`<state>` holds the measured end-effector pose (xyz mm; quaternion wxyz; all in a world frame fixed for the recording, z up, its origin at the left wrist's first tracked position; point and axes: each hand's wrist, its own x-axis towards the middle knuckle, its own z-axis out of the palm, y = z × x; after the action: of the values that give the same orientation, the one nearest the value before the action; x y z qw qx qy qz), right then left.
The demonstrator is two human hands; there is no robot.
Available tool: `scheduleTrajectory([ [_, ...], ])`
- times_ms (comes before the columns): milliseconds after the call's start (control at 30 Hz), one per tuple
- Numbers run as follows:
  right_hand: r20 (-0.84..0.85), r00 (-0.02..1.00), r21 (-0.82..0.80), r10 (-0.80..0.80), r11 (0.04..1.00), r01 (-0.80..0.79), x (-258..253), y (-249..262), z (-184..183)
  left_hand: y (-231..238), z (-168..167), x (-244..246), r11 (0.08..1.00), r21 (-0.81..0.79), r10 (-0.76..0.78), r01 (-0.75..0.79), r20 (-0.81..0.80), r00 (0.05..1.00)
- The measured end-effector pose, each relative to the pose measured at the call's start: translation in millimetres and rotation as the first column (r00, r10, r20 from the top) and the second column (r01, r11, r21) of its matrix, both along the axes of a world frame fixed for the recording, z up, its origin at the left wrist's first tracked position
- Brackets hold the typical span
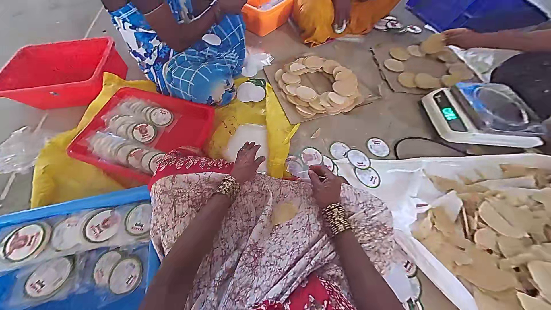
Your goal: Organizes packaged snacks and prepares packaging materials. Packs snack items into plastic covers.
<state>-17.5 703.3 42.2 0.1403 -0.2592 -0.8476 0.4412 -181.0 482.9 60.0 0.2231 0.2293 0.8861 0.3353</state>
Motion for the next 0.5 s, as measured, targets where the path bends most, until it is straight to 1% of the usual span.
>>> scheduleTrajectory([
  [67, -0.053, 0.987, -0.093, -0.15, 0.985, 0.145, 0.4, 8.1, -0.3, 22.3, -25.3, -10.1, 0.988, -0.153, -0.03, 0.032, 0.017, 0.999],
  [100, -0.033, 0.976, -0.126, -0.215, 0.97, 0.21, -1.8, 12.6, 0.2, 28.3, -35.7, -11.7, 0.978, -0.209, -0.023, 0.024, 0.005, 1.0],
  [133, 0.029, 0.971, -0.117, -0.238, 0.964, 0.24, -5.2, 17.9, 1.4, 32.1, -43.6, -11.8, 0.966, -0.258, -0.021, 0.017, -0.013, 1.0],
  [167, 0.125, 0.972, -0.073, -0.198, 0.975, 0.208, -9.2, 23.0, 2.9, 34.8, -49.0, -10.3, 0.954, -0.299, -0.021, 0.01, -0.034, 0.999],
  [200, 0.242, 0.964, -0.02, -0.109, 0.993, 0.117, -14.6, 26.0, 4.4, 36.4, -50.5, -7.7, 0.945, -0.327, -0.021, 0.006, -0.042, 0.999],
  [233, 0.355, 0.935, 0.027, 0.003, 1.0, -0.014, -22.1, 25.6, 6.0, 37.3, -49.1, -5.4, 0.942, -0.335, -0.02, 0.005, -0.041, 0.999],
  [267, 0.453, 0.885, 0.094, 0.109, 0.981, -0.169, -30.4, 22.8, 4.4, 38.0, -47.1, -3.6, 0.944, -0.33, -0.019, 0.005, -0.04, 0.999],
  [300, 0.553, 0.809, 0.14, 0.197, 0.936, -0.323, -38.8, 17.8, 2.6, 38.3, -45.9, -2.8, 0.947, -0.322, -0.014, 0.002, -0.036, 0.999],
  [333, 0.618, 0.747, 0.163, 0.246, 0.889, -0.428, -46.3, 12.0, 0.4, 38.2, -44.9, -2.0, 0.95, -0.311, -0.007, -0.002, -0.029, 1.0],
  [367, 0.665, 0.702, 0.197, 0.253, 0.848, -0.492, -52.5, 7.2, -2.6, 37.8, -44.1, -1.1, 0.956, -0.292, 0.008, -0.014, -0.022, 1.0],
  [400, 0.698, 0.678, 0.223, 0.231, 0.829, -0.512, -57.3, 4.2, -2.2, 37.4, -42.5, 0.3, 0.962, -0.27, 0.03, -0.035, -0.02, 0.999],
  [433, 0.722, 0.66, 0.221, 0.208, 0.834, -0.505, -60.8, 3.6, 3.3, 36.7, -40.5, 2.4, 0.97, -0.236, 0.054, -0.059, -0.026, 0.998],
  [467, 0.742, 0.645, 0.207, 0.182, 0.853, -0.479, -62.6, 4.4, 9.9, 35.7, -38.4, 5.4, 0.979, -0.185, 0.076, -0.084, -0.049, 0.996],
  [500, 0.74, 0.653, 0.186, 0.161, 0.884, -0.429, -62.4, 6.8, 15.3, 35.1, -36.6, 9.1, 0.987, -0.121, 0.096, -0.107, -0.091, 0.991],
])
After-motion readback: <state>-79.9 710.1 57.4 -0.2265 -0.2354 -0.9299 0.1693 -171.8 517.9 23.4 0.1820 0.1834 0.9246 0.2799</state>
